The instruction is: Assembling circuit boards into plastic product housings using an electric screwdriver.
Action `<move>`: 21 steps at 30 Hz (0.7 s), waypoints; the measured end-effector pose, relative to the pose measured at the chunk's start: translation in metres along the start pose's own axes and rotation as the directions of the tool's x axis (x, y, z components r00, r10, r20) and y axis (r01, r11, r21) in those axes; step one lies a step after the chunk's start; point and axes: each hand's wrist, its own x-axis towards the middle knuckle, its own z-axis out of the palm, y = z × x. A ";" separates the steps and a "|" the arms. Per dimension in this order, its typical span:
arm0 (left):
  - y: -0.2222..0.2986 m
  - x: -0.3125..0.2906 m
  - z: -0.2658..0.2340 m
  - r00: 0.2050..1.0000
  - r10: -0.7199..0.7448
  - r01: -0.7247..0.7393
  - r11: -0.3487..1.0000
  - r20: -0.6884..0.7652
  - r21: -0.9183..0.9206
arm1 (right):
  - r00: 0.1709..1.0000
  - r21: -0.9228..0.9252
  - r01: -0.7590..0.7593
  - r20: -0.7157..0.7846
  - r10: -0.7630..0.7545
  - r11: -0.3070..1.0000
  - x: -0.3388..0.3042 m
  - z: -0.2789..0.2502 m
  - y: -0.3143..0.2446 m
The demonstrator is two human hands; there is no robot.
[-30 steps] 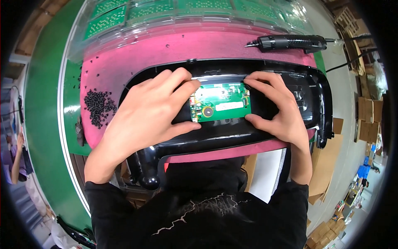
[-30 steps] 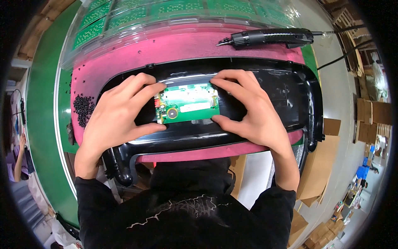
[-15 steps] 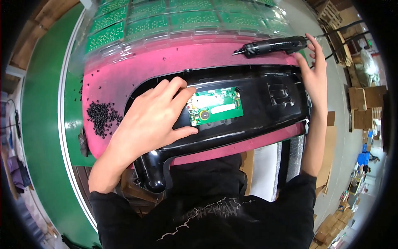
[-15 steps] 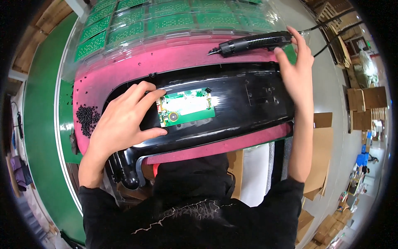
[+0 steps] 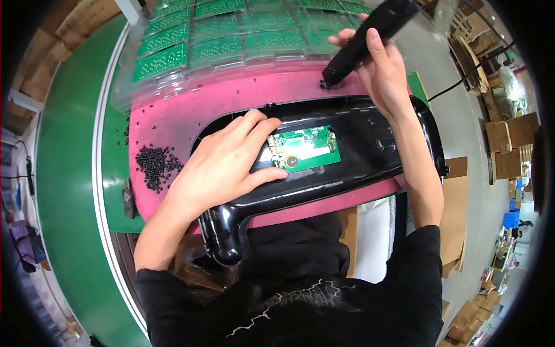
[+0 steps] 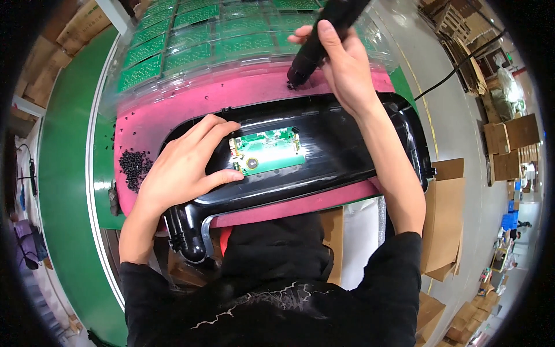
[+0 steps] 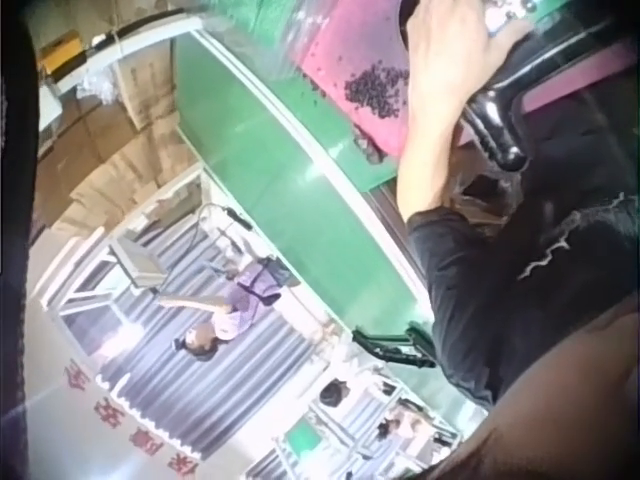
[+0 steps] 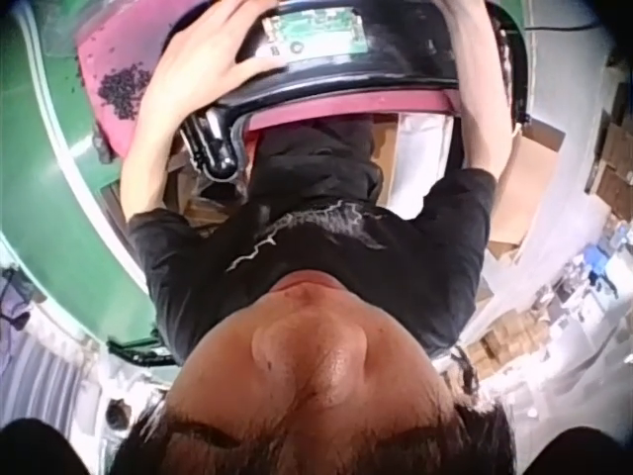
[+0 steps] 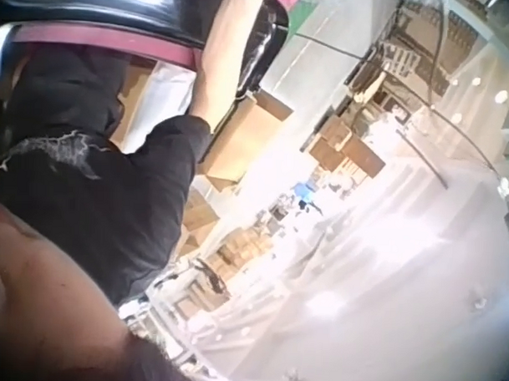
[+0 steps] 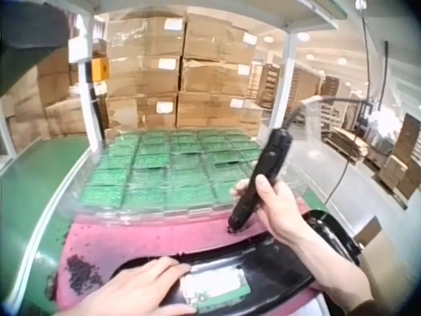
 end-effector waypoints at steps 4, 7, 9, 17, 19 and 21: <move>0.000 -0.003 0.002 0.996 -0.013 0.006 0.996 -0.083 -0.091 | 0.988 -0.003 0.135 -0.072 -0.135 0.991 -0.004 0.030 -0.008; 0.000 -0.002 0.002 0.971 0.013 -0.036 0.995 -0.241 -0.092 | 0.997 0.413 0.076 -0.041 -0.065 0.907 -0.022 0.054 -0.026; 0.000 0.000 0.003 0.932 0.036 -0.092 0.986 -0.362 -0.138 | 0.999 0.530 0.024 0.015 -0.038 0.847 -0.030 0.066 -0.028; -0.003 0.005 0.005 0.875 0.240 -0.287 0.956 -0.421 -0.052 | 0.998 0.526 -0.064 0.013 0.067 0.848 -0.050 0.087 -0.015; -0.003 0.006 0.006 0.865 0.296 -0.325 0.946 -0.405 -0.003 | 0.998 0.513 -0.064 0.048 0.045 0.856 -0.054 0.082 -0.013; -0.001 0.004 0.005 0.915 0.291 -0.304 0.953 -0.280 -0.003 | 0.995 0.474 -0.096 0.021 0.098 0.875 -0.060 0.089 -0.021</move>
